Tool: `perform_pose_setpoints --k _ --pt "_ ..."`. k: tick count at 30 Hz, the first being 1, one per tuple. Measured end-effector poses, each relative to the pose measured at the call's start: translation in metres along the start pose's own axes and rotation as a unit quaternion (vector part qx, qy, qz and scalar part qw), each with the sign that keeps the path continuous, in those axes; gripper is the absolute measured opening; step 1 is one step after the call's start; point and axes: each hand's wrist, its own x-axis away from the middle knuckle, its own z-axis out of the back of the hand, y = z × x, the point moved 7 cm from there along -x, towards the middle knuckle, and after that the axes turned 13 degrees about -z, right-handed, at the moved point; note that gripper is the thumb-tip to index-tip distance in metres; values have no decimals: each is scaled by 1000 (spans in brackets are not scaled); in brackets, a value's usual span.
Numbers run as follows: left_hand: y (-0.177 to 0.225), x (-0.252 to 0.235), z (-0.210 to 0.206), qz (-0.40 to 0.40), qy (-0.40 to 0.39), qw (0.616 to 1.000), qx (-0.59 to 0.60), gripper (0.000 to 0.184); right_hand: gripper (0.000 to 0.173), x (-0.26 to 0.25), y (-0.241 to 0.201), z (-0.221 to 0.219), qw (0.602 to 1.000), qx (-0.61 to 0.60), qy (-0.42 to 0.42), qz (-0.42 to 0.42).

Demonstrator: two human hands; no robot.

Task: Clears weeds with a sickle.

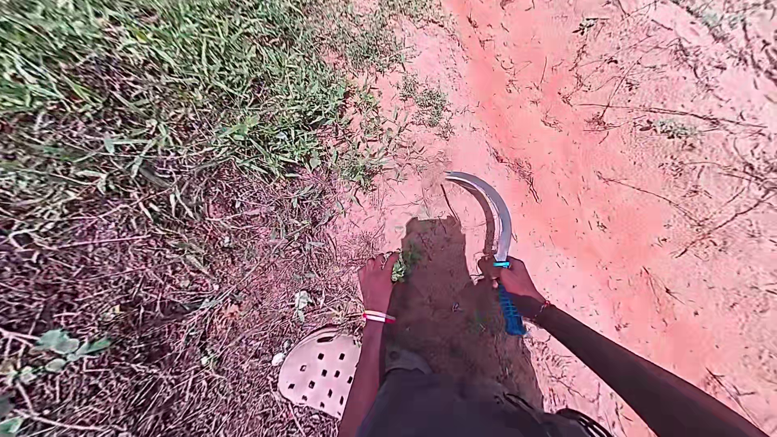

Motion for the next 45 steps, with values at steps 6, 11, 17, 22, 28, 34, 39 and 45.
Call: perform_pose_setpoints --k 6,11,17,22,28,34,39,45 --pt "5 1 2 -1 4 1000 12 39 11 -49 -42 -31 997 -14 80 5" --pt "3 2 4 -5 14 1000 7 37 11 4 -12 -27 999 28 30 1" --pt "2 -1 3 -11 17 1000 3 37 16 -12 -23 40 986 -145 78 -25" --pt "-3 -1 -3 7 -28 1000 0 43 13 -28 -34 -38 997 -64 8 -39" --pt "0 0 2 -11 4 1000 7 42 5 25 -4 -53 996 -2 -34 -84" --pt "-1 0 2 -26 47 999 1 34 13 -14 -44 -24 998 -53 -31 -33" --pt "-1 1 6 -27 32 999 9 38 31 2 -11 -85 993 115 -15 8" --pt "-1 3 2 -41 61 997 4 33 20 31 -31 -23 989 143 -20 -5"
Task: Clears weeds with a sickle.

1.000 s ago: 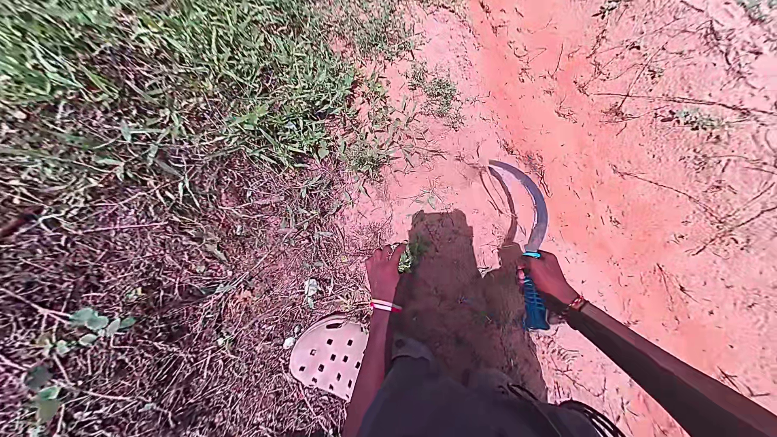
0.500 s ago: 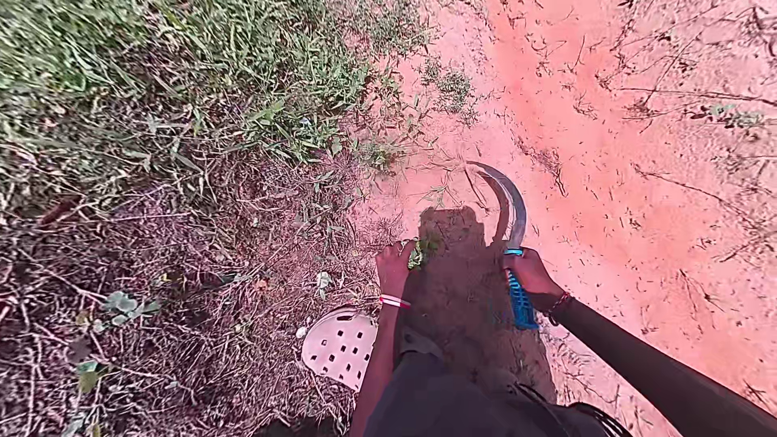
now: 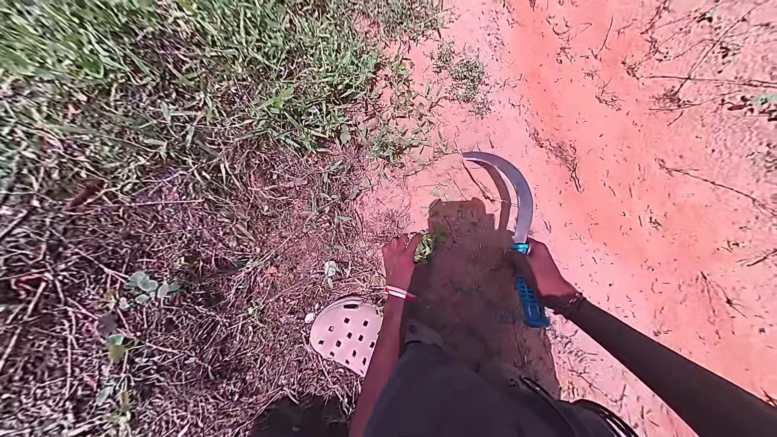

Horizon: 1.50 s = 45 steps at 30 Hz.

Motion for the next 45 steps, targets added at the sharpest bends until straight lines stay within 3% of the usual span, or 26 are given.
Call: perform_pose_setpoints --k 2,7,10,13,15,18,22,23,27,31,34,35,37,39,42,45 --pt "1 2 1 -6 11 1000 -4 33 6 23 10 1 998 -62 -17 -30" --pt "-1 3 -1 10 14 1000 -17 30 6 49 72 -5 978 -178 -49 -93" --pt "0 -1 1 7 13 1000 -16 32 3 29 57 7 979 -203 19 1" --pt "0 -2 0 8 8 1000 -16 37 8 -17 15 4 968 -241 61 39" --pt "0 1 1 9 2 1000 -10 41 3 -46 -7 -16 983 -177 45 28" --pt "-1 -1 2 -4 1 1000 -5 38 19 -39 -3 -53 999 -35 -16 18" --pt "-4 4 1 16 -2 1000 -9 36 28 20 57 -43 996 57 -71 -13" --pt "-4 0 1 10 4 1000 -16 35 23 29 73 -36 994 71 -76 -20" --pt "-3 0 -3 -3 9 1000 -16 35 23 46 106 -21 997 55 -49 -27" --pt "-2 3 1 0 6 1000 6 37 31 22 55 -16 997 -35 28 62" --pt "-4 3 0 21 -19 1000 11 36 13 -22 5 -27 992 -108 43 57" --pt "-4 2 0 31 -40 999 14 37 10 -31 -5 -36 993 -100 35 44" --pt "-5 3 -2 46 -69 996 19 39 26 -32 -5 -55 1000 -12 -1 15" --pt "-7 3 0 33 -40 998 29 39 42 -8 13 -66 996 80 -20 36" --pt "-7 11 7 28 49 997 49 34 43 26 51 -60 985 159 -24 61" --pt "-8 13 10 33 100 993 54 35 49 37 61 -43 963 263 3 57"
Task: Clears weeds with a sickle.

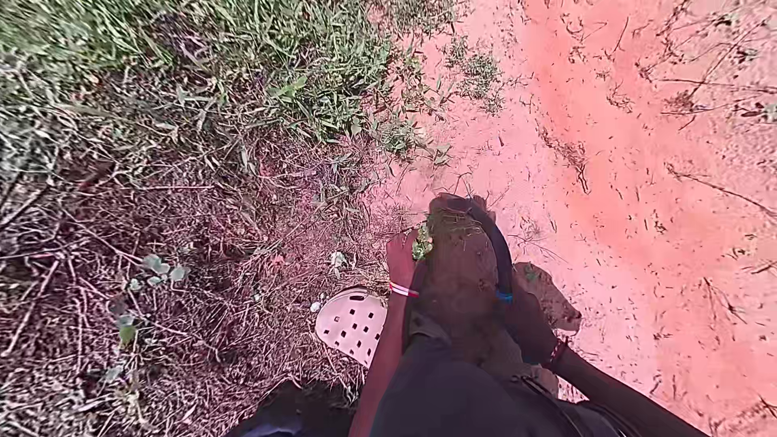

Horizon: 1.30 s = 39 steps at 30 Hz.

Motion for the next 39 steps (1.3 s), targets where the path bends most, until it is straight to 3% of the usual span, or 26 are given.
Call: perform_pose_setpoints --k 3,6,11,13,15,17,19,21,22,23,25,27,29,31,35,39 --pt "-1 3 -1 10 -8 1000 -6 37 43 16 -9 9 987 75 88 115" --pt "-5 10 0 47 -16 999 -16 40 29 27 -33 13 952 63 167 251" --pt "-10 11 2 48 21 999 15 40 28 27 -53 14 924 10 217 316" --pt "-14 14 8 60 90 994 29 42 28 27 -50 14 910 1 238 338" --pt "-20 17 16 123 159 976 79 45 27 26 -42 14 902 -3 245 356" --pt "-25 20 24 238 250 916 205 36 29 27 -32 13 900 -1 233 368" --pt "-28 16 27 329 354 789 379 20 29 28 -26 11 906 8 217 362" --pt "-33 14 34 389 377 643 542 31 30 28 -21 7 918 13 203 341" --pt "-35 14 41 404 384 601 574 31 31 28 -20 4 925 18 194 325" --pt "-35 13 49 407 389 586 582 28 32 26 -20 2 934 25 185 306" --pt "-29 8 70 373 364 621 586 21 34 24 -24 -3 950 44 162 262" --pt "-26 3 82 340 313 714 526 20 34 25 -29 -8 962 63 136 228" --pt "-26 -1 85 317 263 785 462 42 32 28 -36 -10 958 75 144 238" --pt "-25 2 83 318 264 796 442 64 30 31 -38 -12 950 86 152 259" --pt "-25 6 81 316 257 808 425 78 28 31 -36 -15 944 86 156 277" --pt "-28 8 87 312 298 831 351 55 38 23 -29 -22 973 71 73 209"
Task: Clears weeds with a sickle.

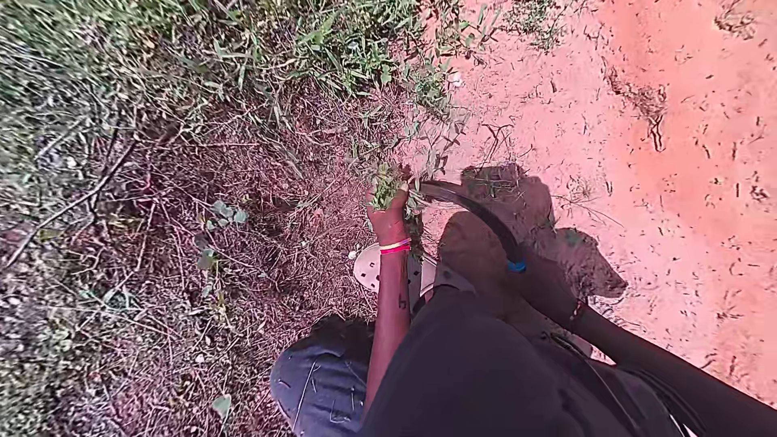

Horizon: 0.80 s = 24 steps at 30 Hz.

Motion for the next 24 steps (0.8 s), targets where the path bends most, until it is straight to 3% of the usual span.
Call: perform_pose_setpoints --k 4,8,10,14,18,24 --pt "8 -12 0 -78 8 996 -49 43 39 -2 0 -7 998 -37 -43 -20" --pt "12 -16 4 -116 -36 985 -120 54 39 -3 -4 -1 992 -36 -106 -59" --pt "6 -17 10 -82 -27 987 -133 58 41 -4 -4 1 991 -53 -100 -74" --pt "-10 -9 11 25 20 998 -60 49 45 -9 -4 9 990 -83 -68 -93" --pt "-4 -5 -1 29 3 1000 9 31 44 -10 -9 8 994 -75 -45 -72" --pt "4 6 -18 21 -25 997 67 60 42 -4 -11 2 996 -83 -21 -25"
